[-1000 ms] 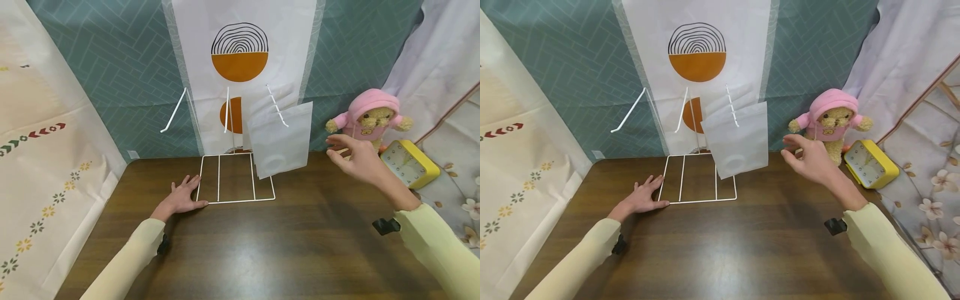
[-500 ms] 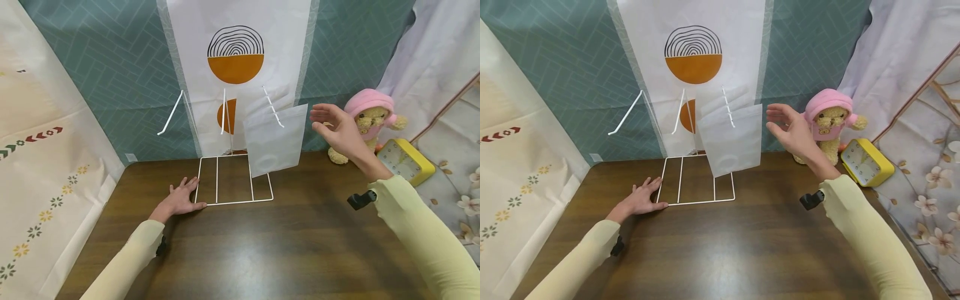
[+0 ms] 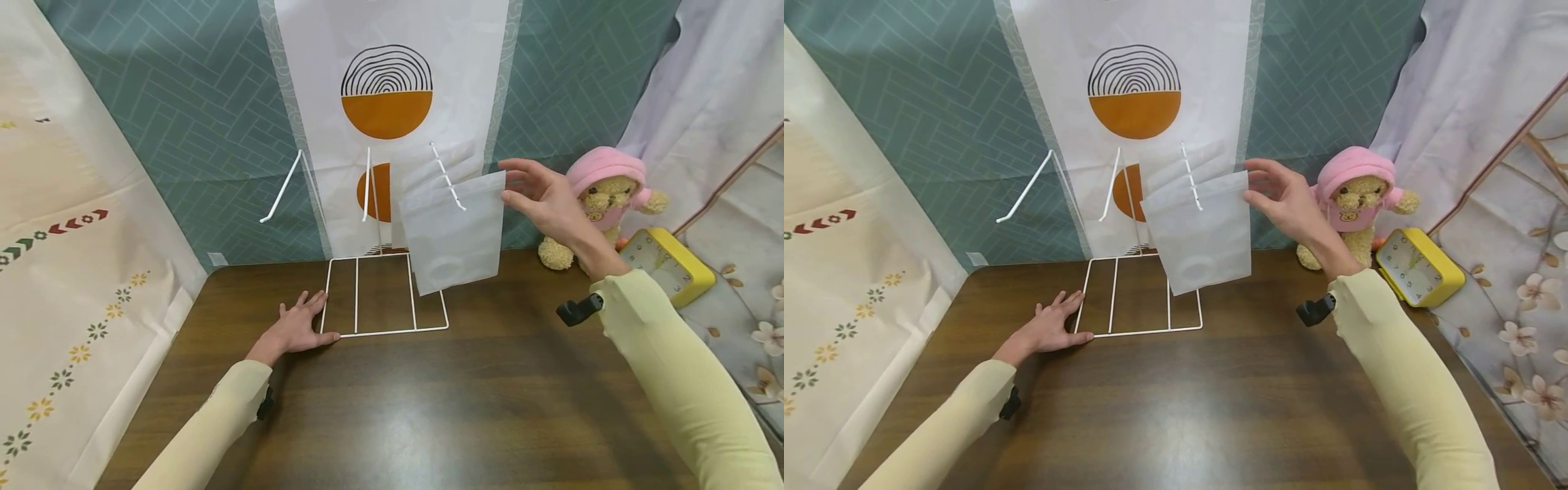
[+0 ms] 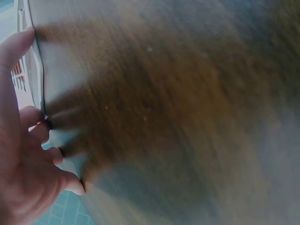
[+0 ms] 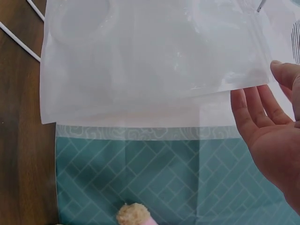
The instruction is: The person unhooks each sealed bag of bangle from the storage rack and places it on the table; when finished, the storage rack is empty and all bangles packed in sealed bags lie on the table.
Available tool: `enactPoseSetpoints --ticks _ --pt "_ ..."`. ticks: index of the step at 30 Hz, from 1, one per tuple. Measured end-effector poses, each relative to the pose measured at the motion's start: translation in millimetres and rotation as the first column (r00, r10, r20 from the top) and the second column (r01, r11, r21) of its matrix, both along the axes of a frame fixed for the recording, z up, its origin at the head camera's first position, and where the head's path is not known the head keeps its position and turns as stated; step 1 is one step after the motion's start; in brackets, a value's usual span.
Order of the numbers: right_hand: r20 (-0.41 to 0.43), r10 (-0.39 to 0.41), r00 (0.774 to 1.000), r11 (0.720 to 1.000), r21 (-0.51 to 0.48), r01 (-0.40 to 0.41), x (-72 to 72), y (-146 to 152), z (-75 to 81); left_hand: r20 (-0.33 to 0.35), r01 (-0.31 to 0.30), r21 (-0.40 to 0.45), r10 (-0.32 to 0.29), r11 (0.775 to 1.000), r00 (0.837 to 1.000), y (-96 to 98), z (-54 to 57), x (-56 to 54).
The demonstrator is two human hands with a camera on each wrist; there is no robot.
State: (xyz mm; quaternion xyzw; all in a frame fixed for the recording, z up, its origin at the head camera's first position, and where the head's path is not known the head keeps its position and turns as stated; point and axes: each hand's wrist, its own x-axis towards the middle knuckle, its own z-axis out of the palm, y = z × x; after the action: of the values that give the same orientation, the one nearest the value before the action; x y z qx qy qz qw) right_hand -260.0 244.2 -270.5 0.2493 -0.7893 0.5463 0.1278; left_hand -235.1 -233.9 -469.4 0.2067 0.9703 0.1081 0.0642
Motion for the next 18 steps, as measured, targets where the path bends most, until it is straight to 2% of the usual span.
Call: enactPoseSetpoints --ticks 9,18 --pt "0.016 -0.004 1.0 0.999 -0.035 0.004 -2.4 -5.2 0.2 0.007 0.005 -0.02 -0.005 1.0 1.0 1.6 0.6 -0.3" --pt "0.038 0.02 0.999 1.0 -0.011 -0.019 -2.8 -7.2 1.2 -0.016 0.005 -0.034 -0.006 0.999 1.0 1.9 3.5 1.0"
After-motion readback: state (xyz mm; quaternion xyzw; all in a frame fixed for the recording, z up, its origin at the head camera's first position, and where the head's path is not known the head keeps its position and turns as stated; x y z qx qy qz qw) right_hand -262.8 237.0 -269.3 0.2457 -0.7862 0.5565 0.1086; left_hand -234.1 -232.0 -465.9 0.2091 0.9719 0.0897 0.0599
